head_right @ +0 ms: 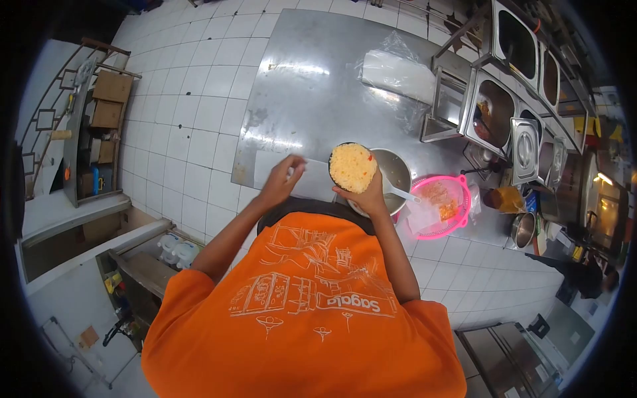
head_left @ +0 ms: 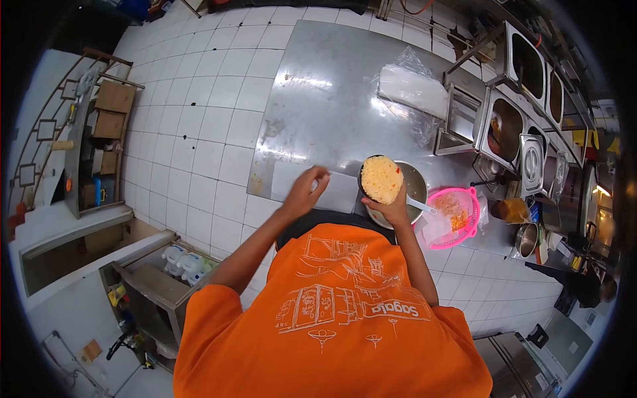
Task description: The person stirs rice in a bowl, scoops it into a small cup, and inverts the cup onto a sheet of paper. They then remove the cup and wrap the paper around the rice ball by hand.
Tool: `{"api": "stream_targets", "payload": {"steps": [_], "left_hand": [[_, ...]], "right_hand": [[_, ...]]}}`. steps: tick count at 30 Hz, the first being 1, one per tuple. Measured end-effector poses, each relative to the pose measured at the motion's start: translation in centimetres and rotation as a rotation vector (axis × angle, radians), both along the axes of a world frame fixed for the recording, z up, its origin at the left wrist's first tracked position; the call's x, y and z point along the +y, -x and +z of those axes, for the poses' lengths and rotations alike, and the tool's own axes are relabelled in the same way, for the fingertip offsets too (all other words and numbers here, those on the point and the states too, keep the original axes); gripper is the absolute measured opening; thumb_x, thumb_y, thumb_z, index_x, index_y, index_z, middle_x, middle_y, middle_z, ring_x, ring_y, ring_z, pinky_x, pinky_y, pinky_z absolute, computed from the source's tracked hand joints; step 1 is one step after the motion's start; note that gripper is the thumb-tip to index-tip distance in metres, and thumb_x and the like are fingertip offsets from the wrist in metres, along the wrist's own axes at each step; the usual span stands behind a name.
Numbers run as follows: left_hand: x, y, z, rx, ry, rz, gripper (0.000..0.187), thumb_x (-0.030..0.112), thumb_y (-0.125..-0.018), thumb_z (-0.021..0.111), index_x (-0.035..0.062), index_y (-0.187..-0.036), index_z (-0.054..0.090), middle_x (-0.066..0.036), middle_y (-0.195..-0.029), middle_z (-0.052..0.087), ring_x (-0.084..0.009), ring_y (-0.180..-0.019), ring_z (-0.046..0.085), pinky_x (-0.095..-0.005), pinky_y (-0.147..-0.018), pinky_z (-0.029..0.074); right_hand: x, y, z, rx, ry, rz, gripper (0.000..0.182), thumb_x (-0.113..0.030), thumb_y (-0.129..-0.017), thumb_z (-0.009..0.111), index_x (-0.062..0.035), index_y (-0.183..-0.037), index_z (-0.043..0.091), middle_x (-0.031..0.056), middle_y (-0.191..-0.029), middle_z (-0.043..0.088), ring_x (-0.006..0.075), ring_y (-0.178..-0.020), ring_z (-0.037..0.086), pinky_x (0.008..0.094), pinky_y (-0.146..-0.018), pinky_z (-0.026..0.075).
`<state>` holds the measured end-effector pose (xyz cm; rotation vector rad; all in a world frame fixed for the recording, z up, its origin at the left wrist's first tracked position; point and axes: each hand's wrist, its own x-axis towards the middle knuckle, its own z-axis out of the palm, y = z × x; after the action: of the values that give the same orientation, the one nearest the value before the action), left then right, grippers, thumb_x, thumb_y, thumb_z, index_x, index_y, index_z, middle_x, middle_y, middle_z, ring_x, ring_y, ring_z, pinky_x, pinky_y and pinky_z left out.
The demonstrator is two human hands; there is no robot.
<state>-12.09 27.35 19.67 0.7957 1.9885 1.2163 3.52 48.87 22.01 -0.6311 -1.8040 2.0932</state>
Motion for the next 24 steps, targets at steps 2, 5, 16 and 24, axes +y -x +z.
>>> {"api": "stream_targets", "payload": {"steps": [2,5,16,24], "left_hand": [[-4.0,1.3,-1.1,0.551,0.159,-0.255,0.032,0.024,-0.092,0.071,0.01,-0.119,0.063,-0.008,-0.12,0.063,-0.0248,-0.114,0.058,-0.0388,-0.094,0.045],[-6.8,1.9,-2.7,0.811,0.167,-0.412,0.038,0.025,-0.082,0.079,0.012,-0.115,0.066,-0.007,-0.115,0.065,-0.0246,-0.114,0.058,-0.0387,-0.096,0.043],[-7.7,3.0,-4.9,0.716,0.103,-0.393,0.014,0.022,-0.083,0.076,0.0097,-0.089,0.072,-0.003,-0.105,0.067,-0.0212,-0.108,0.06,-0.0367,-0.092,0.045],[-3.6,4.8,0.9,0.555,0.201,-0.31,0.009,0.015,-0.092,0.068,0.0062,-0.093,0.068,-0.009,-0.099,0.068,-0.0283,-0.106,0.063,-0.0422,-0.094,0.046]], "right_hand": [[0.5,-0.4,-0.4,-0.017,0.015,-0.017,0.097,-0.013,-0.059,0.099,0.0,-0.137,0.043,0.0107,-0.13,0.06,0.0212,-0.122,0.059,0.0362,-0.107,0.048],[1.3,-0.6,-0.5,-0.034,0.025,-0.002,0.098,-0.014,-0.059,0.099,-0.0001,-0.138,0.043,0.0109,-0.13,0.06,0.0211,-0.123,0.059,0.0366,-0.107,0.047],[0.9,-1.6,-1.2,-0.042,-0.042,0.057,0.099,-0.01,-0.061,0.098,-0.0004,-0.141,0.04,0.0108,-0.133,0.059,0.0211,-0.125,0.058,0.0359,-0.108,0.047],[0.9,-1.4,0.1,-0.021,-0.008,0.123,0.097,-0.006,-0.063,0.096,-0.0036,-0.141,0.037,0.0108,-0.133,0.057,0.0214,-0.127,0.057,0.037,-0.108,0.049]]}}
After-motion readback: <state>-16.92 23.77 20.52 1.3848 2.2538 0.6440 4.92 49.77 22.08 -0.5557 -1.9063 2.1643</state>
